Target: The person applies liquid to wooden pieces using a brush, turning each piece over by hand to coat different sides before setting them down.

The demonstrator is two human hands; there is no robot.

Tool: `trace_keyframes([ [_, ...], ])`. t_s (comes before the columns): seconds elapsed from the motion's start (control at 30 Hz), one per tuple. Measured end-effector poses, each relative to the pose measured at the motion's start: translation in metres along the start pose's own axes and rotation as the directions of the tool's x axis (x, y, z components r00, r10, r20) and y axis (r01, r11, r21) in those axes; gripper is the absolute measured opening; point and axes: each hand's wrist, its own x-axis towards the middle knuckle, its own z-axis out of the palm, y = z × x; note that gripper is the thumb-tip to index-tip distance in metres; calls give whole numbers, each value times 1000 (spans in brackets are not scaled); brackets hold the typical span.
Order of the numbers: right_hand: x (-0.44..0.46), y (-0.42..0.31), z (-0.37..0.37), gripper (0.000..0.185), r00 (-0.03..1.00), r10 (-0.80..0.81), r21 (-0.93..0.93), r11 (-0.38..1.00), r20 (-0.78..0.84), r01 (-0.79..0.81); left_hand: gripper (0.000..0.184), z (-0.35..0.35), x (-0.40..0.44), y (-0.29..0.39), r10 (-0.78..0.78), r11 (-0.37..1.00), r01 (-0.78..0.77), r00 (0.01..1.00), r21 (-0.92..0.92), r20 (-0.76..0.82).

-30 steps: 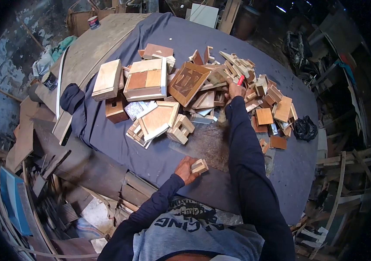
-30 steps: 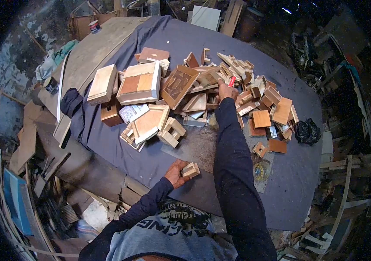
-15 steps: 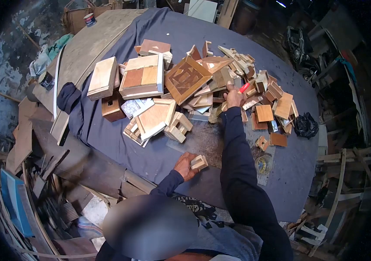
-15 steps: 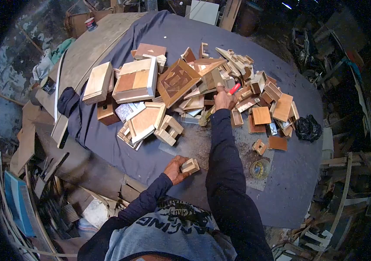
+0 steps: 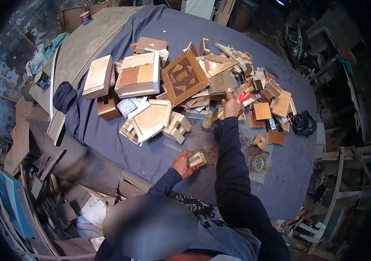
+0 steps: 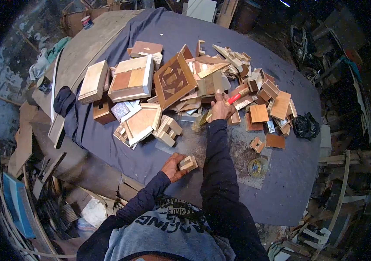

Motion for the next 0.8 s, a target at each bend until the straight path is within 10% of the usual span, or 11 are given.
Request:
trace_keyframes([
  [0.8, 9, 1, -6, 17, 996, 25, 15, 1000, 83, -26, 50, 4, 6, -11, -68, 993, 65, 998, -98, -20],
])
